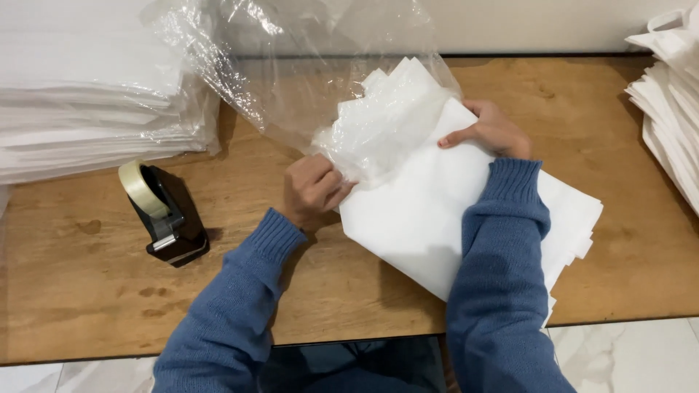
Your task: Packaging a stack of white bags into a clear plastic protective sleeve and sealing it with tape.
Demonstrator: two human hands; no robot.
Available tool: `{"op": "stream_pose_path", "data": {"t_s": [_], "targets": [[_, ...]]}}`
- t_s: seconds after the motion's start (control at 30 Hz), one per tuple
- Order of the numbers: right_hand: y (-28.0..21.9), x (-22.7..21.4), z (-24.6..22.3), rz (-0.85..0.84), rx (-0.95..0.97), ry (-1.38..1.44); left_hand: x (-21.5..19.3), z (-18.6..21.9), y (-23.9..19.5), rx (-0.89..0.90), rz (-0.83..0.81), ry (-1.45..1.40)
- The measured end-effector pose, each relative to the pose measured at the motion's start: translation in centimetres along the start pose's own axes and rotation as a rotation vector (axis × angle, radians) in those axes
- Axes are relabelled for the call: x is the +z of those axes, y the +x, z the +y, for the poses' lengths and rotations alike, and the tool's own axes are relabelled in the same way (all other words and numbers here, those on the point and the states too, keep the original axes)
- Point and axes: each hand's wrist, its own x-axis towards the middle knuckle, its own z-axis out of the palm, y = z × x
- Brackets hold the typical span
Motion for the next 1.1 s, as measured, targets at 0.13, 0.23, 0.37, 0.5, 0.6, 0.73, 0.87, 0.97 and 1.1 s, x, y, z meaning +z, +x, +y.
{"op": "stream_pose_path", "data": {"t_s": [0.13,0.23,0.37,0.5,0.6,0.73,0.87,0.97,1.1], "targets": [[0.5,0.2,0.2,0.041,0.11,0.035,1.8,-3.2,-5.7,-0.212,-0.098,-0.076],[0.5,0.1,0.6,0.067,0.116,0.028,2.7,-4.9,-7.8,-0.416,-0.084,-0.226],[0.3,-0.1,0.3,0.087,0.102,0.016,2.7,-5.6,-6.3,-0.43,-0.055,-0.085],[0.3,0.0,0.2,0.09,0.107,0.004,3.4,-7.2,-6.3,-0.704,0.054,0.011],[0.3,-0.3,0.3,0.088,0.103,-0.012,4.5,-7.6,-6.4,-0.817,0.078,0.099],[-0.2,0.0,-0.3,0.098,0.112,0.005,3.1,-5.6,-5.0,-0.586,-0.167,0.354],[0.1,-0.6,0.4,0.117,0.125,0.016,4.6,-7.3,-9.1,-0.877,-0.364,-0.06],[0.3,-0.9,1.2,0.132,0.125,0.024,4.3,-6.3,-10.0,-0.815,-0.346,-0.112],[0.5,-1.1,1.8,0.145,0.134,0.021,3.1,-2.2,-7.9,-0.776,-0.151,-0.155]]}}
